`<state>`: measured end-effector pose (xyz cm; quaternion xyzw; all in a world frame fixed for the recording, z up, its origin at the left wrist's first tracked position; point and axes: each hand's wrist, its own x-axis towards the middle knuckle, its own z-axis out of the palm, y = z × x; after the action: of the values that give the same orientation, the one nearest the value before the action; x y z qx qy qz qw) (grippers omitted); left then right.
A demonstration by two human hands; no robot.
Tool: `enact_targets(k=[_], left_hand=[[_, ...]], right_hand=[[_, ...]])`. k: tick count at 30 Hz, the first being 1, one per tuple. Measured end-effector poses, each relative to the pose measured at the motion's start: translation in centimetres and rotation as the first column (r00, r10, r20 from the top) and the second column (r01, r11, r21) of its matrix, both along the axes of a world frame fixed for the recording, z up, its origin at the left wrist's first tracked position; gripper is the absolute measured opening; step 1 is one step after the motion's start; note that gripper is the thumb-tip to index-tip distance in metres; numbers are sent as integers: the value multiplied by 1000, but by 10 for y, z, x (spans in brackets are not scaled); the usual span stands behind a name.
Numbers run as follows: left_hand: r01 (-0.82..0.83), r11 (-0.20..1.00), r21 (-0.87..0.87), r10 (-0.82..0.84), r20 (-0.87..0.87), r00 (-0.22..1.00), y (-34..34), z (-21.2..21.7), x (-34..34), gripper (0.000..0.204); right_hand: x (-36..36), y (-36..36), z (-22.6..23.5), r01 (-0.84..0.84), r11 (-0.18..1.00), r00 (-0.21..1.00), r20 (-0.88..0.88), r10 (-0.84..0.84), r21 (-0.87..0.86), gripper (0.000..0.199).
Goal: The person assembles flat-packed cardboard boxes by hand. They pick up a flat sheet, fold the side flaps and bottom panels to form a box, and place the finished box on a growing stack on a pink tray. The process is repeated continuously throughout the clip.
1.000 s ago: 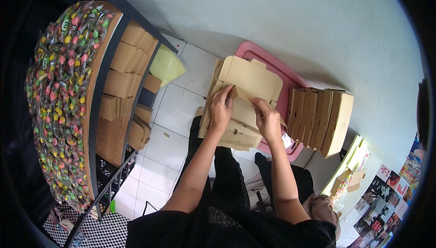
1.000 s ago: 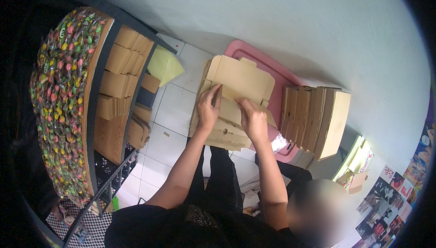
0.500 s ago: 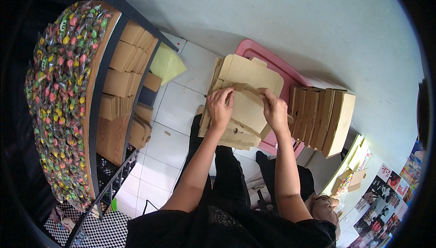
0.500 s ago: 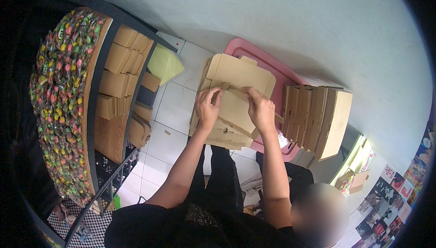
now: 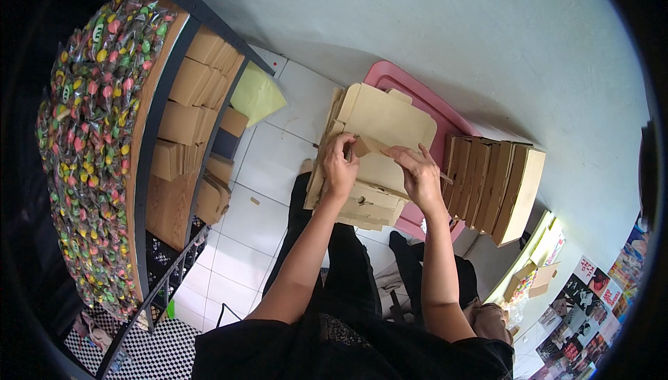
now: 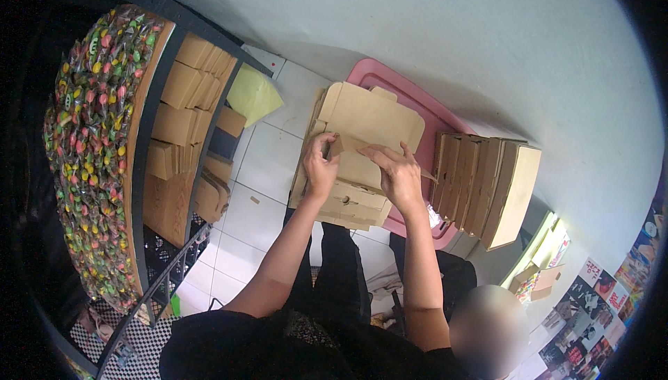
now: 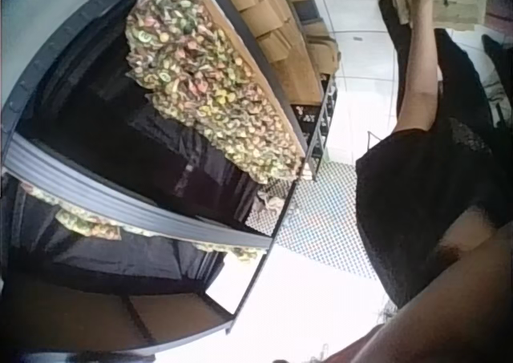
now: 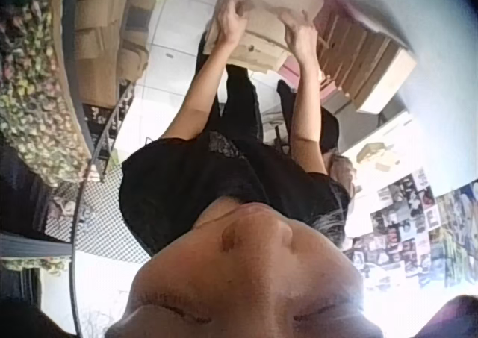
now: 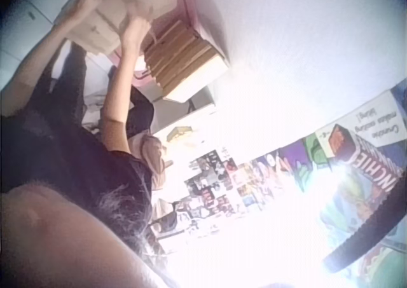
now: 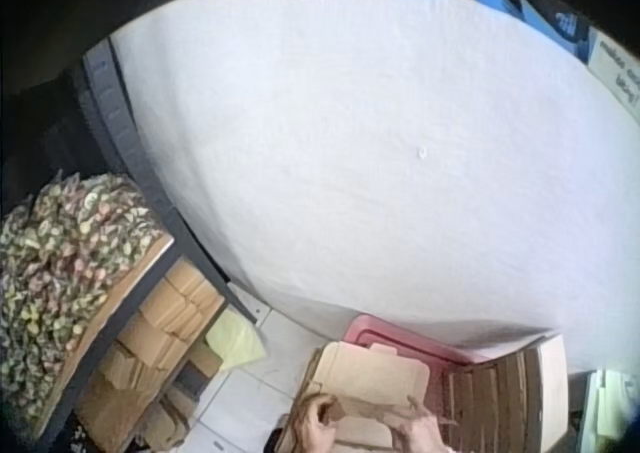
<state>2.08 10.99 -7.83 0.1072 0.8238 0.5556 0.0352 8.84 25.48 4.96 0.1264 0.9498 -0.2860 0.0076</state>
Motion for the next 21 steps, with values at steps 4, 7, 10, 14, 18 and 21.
enact_targets(k=[4,7,10,14,18,21], left_hand=[[7,1000,-15,-8,-61,998,1,1,-2,29],[72,997,8,-71,-78,994,-3,1,-3,30],[116,989,87,-110,-70,992,-9,-1,-2,34],[230,973,23,-227,-110,968,-2,29,-8,43],[310,946,-100,-322,-154,934,-1,10,-7,39],[312,939,-147,-330,-120,937,-1,14,-10,29]], right_hand=[[1,0,-5,-2,1000,1000,-5,2,11,54],[-1,0,-4,-20,999,1000,13,20,27,54],[0,-5,-3,-71,996,997,32,69,47,53],[11,-14,-11,-86,996,996,18,85,20,49],[14,-17,-7,-27,983,1000,3,27,183,41],[32,-4,-9,312,923,931,-268,-249,226,51]])
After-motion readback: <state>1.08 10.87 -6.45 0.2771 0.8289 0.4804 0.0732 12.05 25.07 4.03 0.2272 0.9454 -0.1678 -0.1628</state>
